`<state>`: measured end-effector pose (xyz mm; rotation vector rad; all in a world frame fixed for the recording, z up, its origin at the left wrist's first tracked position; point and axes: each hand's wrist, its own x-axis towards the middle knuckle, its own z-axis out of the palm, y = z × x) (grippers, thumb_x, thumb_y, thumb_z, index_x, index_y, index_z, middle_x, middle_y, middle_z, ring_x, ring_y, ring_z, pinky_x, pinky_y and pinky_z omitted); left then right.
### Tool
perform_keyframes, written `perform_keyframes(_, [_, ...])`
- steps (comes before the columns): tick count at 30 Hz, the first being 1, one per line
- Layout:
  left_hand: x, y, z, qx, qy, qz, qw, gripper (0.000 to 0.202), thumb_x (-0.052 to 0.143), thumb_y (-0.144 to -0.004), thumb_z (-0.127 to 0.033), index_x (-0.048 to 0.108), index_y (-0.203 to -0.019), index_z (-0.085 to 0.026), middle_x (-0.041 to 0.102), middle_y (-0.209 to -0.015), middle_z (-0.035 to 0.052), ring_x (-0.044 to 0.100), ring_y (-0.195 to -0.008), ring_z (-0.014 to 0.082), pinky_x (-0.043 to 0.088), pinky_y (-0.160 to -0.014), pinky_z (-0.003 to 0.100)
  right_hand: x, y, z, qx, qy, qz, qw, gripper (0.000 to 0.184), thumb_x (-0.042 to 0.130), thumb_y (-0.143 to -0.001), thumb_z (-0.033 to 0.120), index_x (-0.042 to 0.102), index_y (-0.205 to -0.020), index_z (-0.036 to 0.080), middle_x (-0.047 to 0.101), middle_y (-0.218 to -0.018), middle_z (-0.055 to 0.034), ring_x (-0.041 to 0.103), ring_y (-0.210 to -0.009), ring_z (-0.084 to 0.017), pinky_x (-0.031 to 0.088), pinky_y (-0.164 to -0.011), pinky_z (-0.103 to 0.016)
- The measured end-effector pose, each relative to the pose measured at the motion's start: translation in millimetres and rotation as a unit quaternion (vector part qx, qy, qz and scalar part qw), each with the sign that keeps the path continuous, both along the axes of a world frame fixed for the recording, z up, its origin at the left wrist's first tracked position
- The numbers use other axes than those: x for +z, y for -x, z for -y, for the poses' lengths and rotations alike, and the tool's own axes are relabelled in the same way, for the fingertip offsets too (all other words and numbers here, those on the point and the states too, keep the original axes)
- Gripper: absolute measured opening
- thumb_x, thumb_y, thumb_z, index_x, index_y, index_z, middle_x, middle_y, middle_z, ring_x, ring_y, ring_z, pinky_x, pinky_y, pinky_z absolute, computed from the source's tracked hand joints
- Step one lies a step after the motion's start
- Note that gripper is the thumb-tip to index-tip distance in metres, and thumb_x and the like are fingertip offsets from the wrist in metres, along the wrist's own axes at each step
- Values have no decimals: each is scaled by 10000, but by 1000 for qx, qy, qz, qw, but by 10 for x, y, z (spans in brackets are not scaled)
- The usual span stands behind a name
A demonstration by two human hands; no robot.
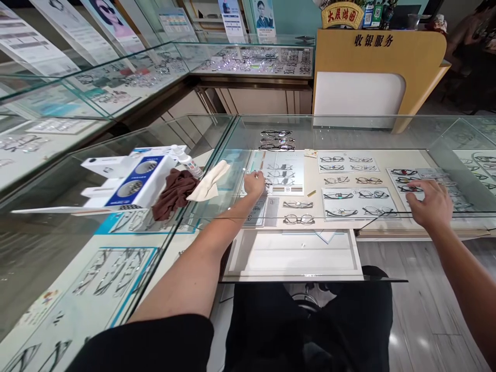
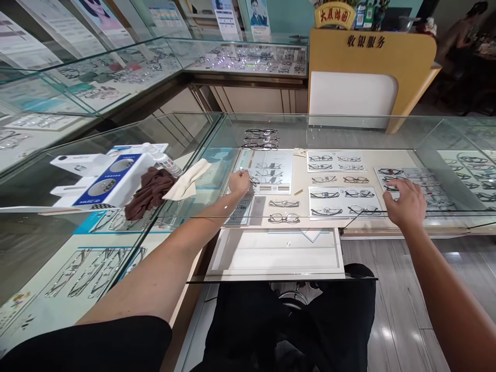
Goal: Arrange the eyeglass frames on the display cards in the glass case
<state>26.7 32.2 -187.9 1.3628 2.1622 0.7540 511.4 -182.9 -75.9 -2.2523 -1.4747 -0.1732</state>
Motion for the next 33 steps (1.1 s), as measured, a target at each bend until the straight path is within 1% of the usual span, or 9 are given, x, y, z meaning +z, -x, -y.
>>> perform_keyframes(2, [35, -64, 151, -3, -18, -5, 1000, 146, 507, -1067, -287, 616, -996, -221, 727, -1319, 182, 703, -1129, 325, 509, -949, 462, -20, -20, -3, 2, 2, 2, 1000, 573, 426, -872, 553, 809, -1153, 233, 761, -1377, -153, 672, -1290, -430, 544, -1020, -609])
perform_keyframes(4, [41, -133, 392, -49, -10, 8, 999, 128, 542, -1021, -242, 601, -908, -249, 776, -1109, 104, 712, -1030, 288, 510, -909, 422, -44, -42, -9, 5, 0, 4, 1000, 574, 430, -871, 562, 807, -1155, 237, 761, -1374, -153, 672, -1285, -433, 542, -1033, -618])
perform_keyframes(9, [178, -236, 1369, -280, 120, 108, 946, 111, 690, -766, -270, 671, -657, -269, 756, -739, 38, 700, -786, 250, 495, -769, 384, -82, -54, -19, 12, -8, 13, 1000, 607, 407, -888, 576, 807, -1165, 214, 761, -1355, -175, 670, -1276, -435, 534, -1058, -617])
perform_keyframes(12, [615, -260, 1945, -434, 252, 206, 840, 172, 770, -719, -442, 751, -704, -272, 795, -740, 59, 672, -681, 244, 476, -688, 392, -78, -39, -18, 11, -8, 10, 1000, 611, 409, -890, 574, 808, -1169, 205, 753, -1364, -180, 666, -1257, -421, 528, -1068, -600])
perform_keyframes(15, [1266, -300, 2079, -525, 236, 213, 790, 375, 710, -865, -603, 705, -668, -284, 771, -729, 71, 665, -681, 237, 513, -718, 405, -83, -47, -21, 11, -3, 2, 1000, 619, 415, -887, 580, 812, -1176, 204, 747, -1367, -190, 658, -1245, -426, 520, -1047, -614])
perform_keyframes(18, [1797, -296, 1554, -535, 28, 80, 840, 445, 589, -982, -648, 753, -792, -281, 794, -884, 76, 721, -905, 269, 557, -925, 441, -114, -82, -32, 15, -8, 0, 1000, 586, 434, -884, 575, 808, -1170, 227, 754, -1341, -180, 650, -1240, -432, 515, -1025, -628])
perform_keyframes(21, [1978, -182, 609, -481, -151, -115, 856, 324, 629, -1017, -499, 806, -999, -229, 805, -1187, 96, 674, -1228, 328, 453, -1177, 542, -149, -116, -44, 21, -17, 4, 1000, 552, 447, -891, 570, 798, -1156, 236, 760, -1306, -177, 644, -1247, -434, 514, -1030, -635])
perform_keyframes(26, [1748, 15, -679, -491, -151, -265, 816, 211, 811, -890, -411, 854, -981, -225, 790, -1447, 71, 542, -1437, 389, 306, -1274, 611, -148, -115, -43, 28, -24, 8, 999, 580, 436, -897, 577, 806, -1172, 225, 762, -1319, -177, 655, -1212, -434, 530, -999, -617])
perform_keyframes(33, [1452, -92, -1212, -478, -64, -332, 811, 176, 777, -857, -362, 859, -923, -221, 851, -1252, 64, 586, -1343, 357, 292, -1291, 600, -83, -56, -8, 32, -6, 11, 999, 606, 424, -908, 548, 811, -1193, 179, 752, -1336, -200, 654, -1219, -430, 534, -1039, -622])
